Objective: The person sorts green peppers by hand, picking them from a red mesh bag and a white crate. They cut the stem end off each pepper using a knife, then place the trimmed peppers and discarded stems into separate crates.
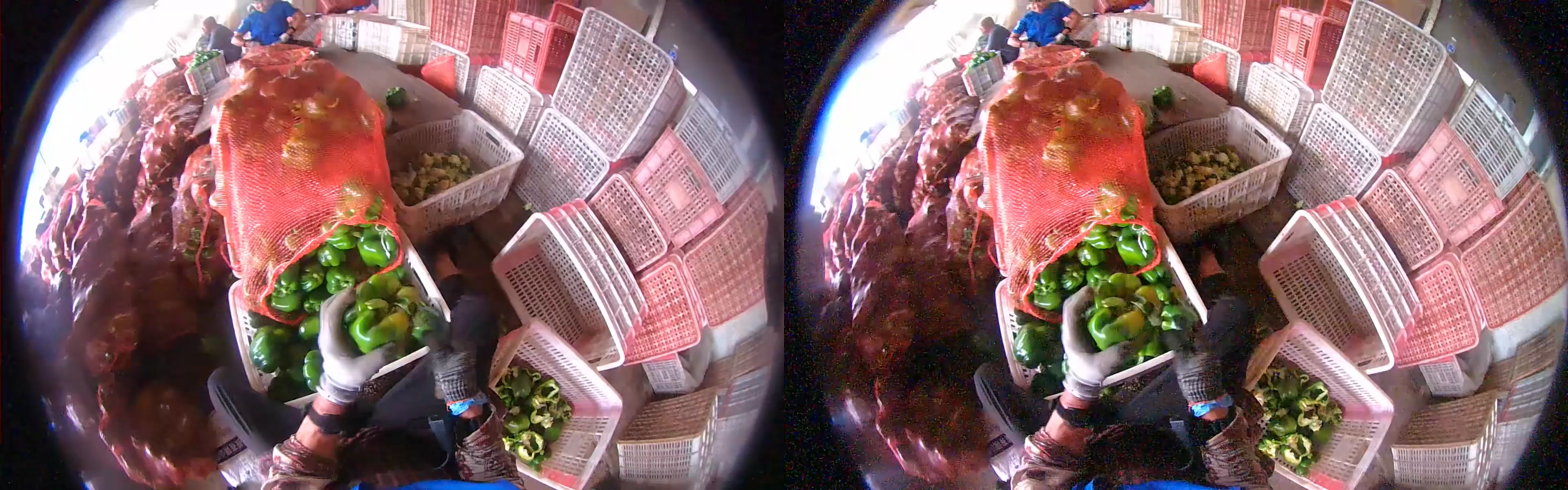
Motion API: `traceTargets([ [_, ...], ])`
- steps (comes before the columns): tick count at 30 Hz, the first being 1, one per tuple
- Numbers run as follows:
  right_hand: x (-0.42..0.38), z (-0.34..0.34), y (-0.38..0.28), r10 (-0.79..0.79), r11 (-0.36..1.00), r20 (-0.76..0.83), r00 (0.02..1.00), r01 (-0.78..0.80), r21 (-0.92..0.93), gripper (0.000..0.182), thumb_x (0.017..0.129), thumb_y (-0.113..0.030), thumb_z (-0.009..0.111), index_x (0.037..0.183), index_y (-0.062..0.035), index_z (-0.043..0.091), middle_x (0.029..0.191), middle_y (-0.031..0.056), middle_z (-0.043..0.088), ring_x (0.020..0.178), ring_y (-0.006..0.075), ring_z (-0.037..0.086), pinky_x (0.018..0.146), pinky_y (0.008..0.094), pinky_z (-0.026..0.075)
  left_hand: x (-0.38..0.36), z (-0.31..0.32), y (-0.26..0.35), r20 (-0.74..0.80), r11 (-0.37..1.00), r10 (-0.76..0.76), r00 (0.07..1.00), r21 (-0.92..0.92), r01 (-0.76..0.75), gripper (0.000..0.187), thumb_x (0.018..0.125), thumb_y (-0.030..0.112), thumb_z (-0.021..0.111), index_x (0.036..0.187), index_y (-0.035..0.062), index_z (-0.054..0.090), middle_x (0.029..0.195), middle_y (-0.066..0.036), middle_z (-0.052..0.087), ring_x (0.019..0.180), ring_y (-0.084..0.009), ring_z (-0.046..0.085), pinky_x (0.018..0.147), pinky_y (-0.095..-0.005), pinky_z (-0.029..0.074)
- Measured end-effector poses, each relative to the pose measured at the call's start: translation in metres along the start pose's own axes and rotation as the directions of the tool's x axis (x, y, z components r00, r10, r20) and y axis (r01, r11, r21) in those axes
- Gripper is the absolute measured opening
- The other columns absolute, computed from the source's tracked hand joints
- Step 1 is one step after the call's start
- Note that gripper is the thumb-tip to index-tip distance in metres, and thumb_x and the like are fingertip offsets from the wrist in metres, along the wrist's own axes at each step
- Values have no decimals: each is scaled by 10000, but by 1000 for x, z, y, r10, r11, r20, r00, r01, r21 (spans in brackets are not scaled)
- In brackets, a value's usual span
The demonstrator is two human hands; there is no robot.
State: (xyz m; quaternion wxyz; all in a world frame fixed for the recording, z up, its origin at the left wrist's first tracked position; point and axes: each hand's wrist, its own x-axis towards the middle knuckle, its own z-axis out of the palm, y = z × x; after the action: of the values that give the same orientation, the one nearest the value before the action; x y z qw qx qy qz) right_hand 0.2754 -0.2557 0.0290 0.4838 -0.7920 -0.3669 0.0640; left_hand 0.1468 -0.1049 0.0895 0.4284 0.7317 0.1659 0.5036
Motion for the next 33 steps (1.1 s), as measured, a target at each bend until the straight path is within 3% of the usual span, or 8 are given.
traceTargets([
  [3,-1,-11,-41,130,938,13,991,-128,323,279,900,-227,656,1076,-11,651,964,90,641,809,198,582,721,347,471,19,-30,41,222,897,144,964,383,-222,728,524,162,800,1188,9,545,1115,-191,567,1022,-355,558,900,-426,465],
  [11,-6,15,-73,-101,924,21,995,86,373,261,854,-144,712,1075,-39,620,846,41,666,720,152,620,655,324,508,-53,-21,13,-132,855,-474,870,-304,420,740,650,99,731,1322,-14,440,1213,-111,544,1100,-232,531,997,-351,414],
  [13,0,-13,-78,257,675,344,903,-423,604,221,864,-132,691,1052,-33,629,758,30,644,574,135,572,533,298,459,-40,-24,35,-85,670,-605,791,-590,449,690,733,119,669,1361,3,409,1229,-110,539,1118,-214,537,1004,-350,420],
  [16,-13,-41,-26,0,397,573,820,-526,752,147,893,-109,634,1011,-24,654,710,69,635,537,159,577,495,300,444,-33,-44,32,-54,634,-560,827,-670,385,749,755,179,666,1415,16,351,1222,-108,537,1106,-213,538,996,-350,426],
  [18,-13,-33,-19,-324,737,622,713,-222,638,205,915,-136,607,1078,-20,650,807,89,677,627,180,631,554,315,482,-32,-53,33,-106,646,-546,831,-685,337,759,754,179,666,1419,14,341,1227,-106,532,1114,-214,532,1000,-353,422],
  [20,-18,-30,-42,-541,775,479,691,631,-34,289,949,-183,562,1174,-16,634,939,72,709,708,161,637,615,312,499,-32,-61,34,-174,691,-509,843,-666,280,759,744,187,674,1412,26,350,1244,-103,517,1131,-219,518,1007,-359,413],
  [22,-17,-34,-63,-222,975,355,908,211,69,219,946,-148,563,1112,-22,634,940,133,696,786,263,666,694,360,523,-34,-68,42,-200,775,-471,859,-559,295,755,734,189,684,1401,41,363,1251,-104,513,1138,-222,512,1014,-363,403],
  [33,-20,-5,-138,-219,975,373,901,211,63,227,931,-262,582,943,-38,619,619,208,586,533,382,581,481,467,446,-51,-60,27,-232,997,78,970,45,-70,718,682,253,797,1301,73,480,1246,-179,448,1125,-300,488,970,-419,414],
])
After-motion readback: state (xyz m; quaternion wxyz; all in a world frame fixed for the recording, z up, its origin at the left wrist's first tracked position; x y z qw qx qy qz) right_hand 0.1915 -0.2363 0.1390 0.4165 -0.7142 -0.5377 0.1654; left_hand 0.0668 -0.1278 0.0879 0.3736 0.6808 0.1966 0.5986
